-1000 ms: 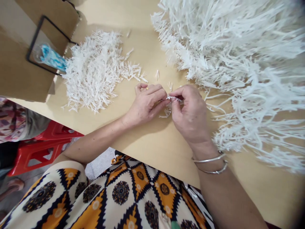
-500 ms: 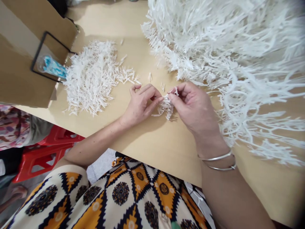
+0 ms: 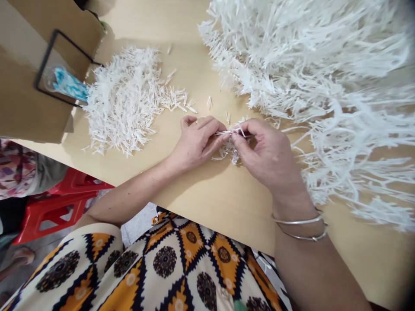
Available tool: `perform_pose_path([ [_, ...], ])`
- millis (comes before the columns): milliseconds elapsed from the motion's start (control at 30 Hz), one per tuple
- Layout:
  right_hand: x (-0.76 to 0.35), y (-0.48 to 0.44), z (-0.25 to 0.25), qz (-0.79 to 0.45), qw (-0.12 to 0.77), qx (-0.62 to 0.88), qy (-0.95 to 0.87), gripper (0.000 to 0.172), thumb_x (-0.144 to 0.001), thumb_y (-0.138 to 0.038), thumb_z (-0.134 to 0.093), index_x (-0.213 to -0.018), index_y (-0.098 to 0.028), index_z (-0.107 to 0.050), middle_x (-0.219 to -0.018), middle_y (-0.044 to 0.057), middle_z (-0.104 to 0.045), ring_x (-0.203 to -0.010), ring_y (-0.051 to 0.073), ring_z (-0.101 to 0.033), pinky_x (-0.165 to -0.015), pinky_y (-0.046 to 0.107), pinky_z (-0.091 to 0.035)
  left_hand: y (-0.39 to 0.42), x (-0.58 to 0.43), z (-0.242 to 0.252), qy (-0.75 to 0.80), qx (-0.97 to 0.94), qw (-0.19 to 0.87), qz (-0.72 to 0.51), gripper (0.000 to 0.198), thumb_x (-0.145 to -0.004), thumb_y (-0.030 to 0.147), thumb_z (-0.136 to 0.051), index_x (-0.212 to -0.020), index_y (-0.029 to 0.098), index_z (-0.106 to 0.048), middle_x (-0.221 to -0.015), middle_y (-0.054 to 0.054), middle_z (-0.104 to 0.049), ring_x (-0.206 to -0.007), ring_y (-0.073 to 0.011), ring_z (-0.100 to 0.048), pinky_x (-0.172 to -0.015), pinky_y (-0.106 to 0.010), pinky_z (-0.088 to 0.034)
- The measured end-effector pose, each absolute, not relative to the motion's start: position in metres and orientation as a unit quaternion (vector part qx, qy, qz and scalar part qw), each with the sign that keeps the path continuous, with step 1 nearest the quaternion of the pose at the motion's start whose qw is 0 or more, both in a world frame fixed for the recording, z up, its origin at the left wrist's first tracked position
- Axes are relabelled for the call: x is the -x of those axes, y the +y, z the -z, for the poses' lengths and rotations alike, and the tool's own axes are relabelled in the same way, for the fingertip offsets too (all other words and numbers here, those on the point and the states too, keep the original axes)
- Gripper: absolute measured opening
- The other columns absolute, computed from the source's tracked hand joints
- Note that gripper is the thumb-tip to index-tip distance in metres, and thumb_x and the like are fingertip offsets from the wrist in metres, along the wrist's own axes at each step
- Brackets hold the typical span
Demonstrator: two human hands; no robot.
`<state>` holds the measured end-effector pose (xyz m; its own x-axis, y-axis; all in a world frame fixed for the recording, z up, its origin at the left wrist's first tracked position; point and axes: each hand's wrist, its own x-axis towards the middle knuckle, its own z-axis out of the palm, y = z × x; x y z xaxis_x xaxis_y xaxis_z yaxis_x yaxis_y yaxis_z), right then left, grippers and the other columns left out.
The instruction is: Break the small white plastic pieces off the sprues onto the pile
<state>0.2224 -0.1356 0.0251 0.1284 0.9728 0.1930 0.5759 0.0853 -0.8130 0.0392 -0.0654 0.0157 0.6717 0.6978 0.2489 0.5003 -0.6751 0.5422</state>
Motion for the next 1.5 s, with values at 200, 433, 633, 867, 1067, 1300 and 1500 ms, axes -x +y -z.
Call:
perform_pose_path([
  [200,-0.209,-0.134,-0.019,-0.179,0.399,0.661,-0.61,0.013,-0.094,-0.026,-0.061,-0.082,-0.027,-0.056,-0.082,0.007,-0.064,-0.083,0.027,-0.061,-0.084,0.045,-0.049,-0.064,-0.04,-0.016,0.308,-0.908,0.206,-0.195,0.048,-0.112,0.049,-0.032,-0.086,0.02,-0.059,-0.087,0.0,-0.065,-0.088,-0.0147,-0.06,-0.099,-0.04,-0.029],
  [433,-0.199,-0.129,-0.012,-0.165,0.403,0.698,-0.568,0.018,-0.093,-0.029,-0.06,-0.078,-0.028,-0.052,-0.078,0.007,-0.065,-0.078,0.027,-0.062,-0.082,0.046,-0.05,-0.064,-0.041,-0.017,0.296,-0.92,0.187,-0.178,0.048,-0.112,0.047,-0.029,-0.086,0.02,-0.059,-0.089,-0.002,-0.066,-0.091,-0.017,-0.059,-0.101,-0.043,-0.028],
  [633,-0.226,-0.121,-0.007,-0.154,0.465,0.697,-0.524,0.027,-0.096,-0.046,-0.064,-0.077,-0.029,-0.055,-0.074,0.004,-0.063,-0.073,0.024,-0.06,-0.079,0.045,-0.053,-0.073,-0.041,-0.017,0.256,-0.92,0.235,-0.18,0.046,-0.112,0.049,-0.032,-0.09,0.022,-0.06,-0.09,-0.001,-0.069,-0.091,-0.0153,-0.062,-0.106,-0.042,-0.028],
  [867,-0.235,-0.125,-0.008,-0.268,0.542,0.647,-0.464,0.019,-0.092,-0.04,-0.072,-0.081,-0.027,-0.064,-0.077,0.001,-0.071,-0.069,0.018,-0.064,-0.067,0.038,-0.052,-0.072,-0.04,-0.02,0.348,-0.855,0.282,-0.262,0.042,-0.112,0.048,-0.032,-0.089,0.022,-0.056,-0.087,-0.002,-0.066,-0.082,-0.0143,-0.06,-0.093,-0.035,-0.042],
  [1067,-0.236,-0.125,-0.007,-0.322,0.548,0.627,-0.45,0.011,-0.089,-0.034,-0.076,-0.084,-0.027,-0.069,-0.084,0.001,-0.075,-0.075,0.018,-0.069,-0.071,0.037,-0.056,-0.071,-0.038,-0.017,0.367,-0.837,0.28,-0.293,0.036,-0.111,0.049,-0.036,-0.104,0.022,-0.06,-0.096,-0.004,-0.067,-0.088,-0.0151,-0.062,-0.091,-0.035,-0.048],
  [1300,-0.236,-0.126,-0.011,-0.334,0.539,0.609,-0.476,0.006,-0.088,-0.031,-0.075,-0.086,-0.027,-0.071,-0.082,0.0,-0.075,-0.076,0.018,-0.071,-0.068,0.036,-0.058,-0.053,-0.025,-0.012,0.483,-0.771,0.147,-0.387,0.055,-0.106,0.055,-0.047,-0.154,0.03,-0.037,-0.155,-0.018,-0.045,-0.152,-0.0315,-0.035,-0.123,-0.055,-0.031],
  [1500,-0.228,-0.129,-0.021,-0.344,0.512,0.59,-0.52,0.002,-0.087,-0.027,-0.075,-0.087,-0.028,-0.075,-0.083,-0.001,-0.075,-0.078,0.018,-0.068,-0.075,0.039,-0.059,-0.066,-0.037,-0.013,0.346,-0.889,0.124,-0.274,0.035,-0.108,0.049,-0.046,-0.134,0.033,-0.062,-0.161,-0.009,-0.045,-0.147,-0.0297,-0.042,-0.119,-0.052,-0.032],
])
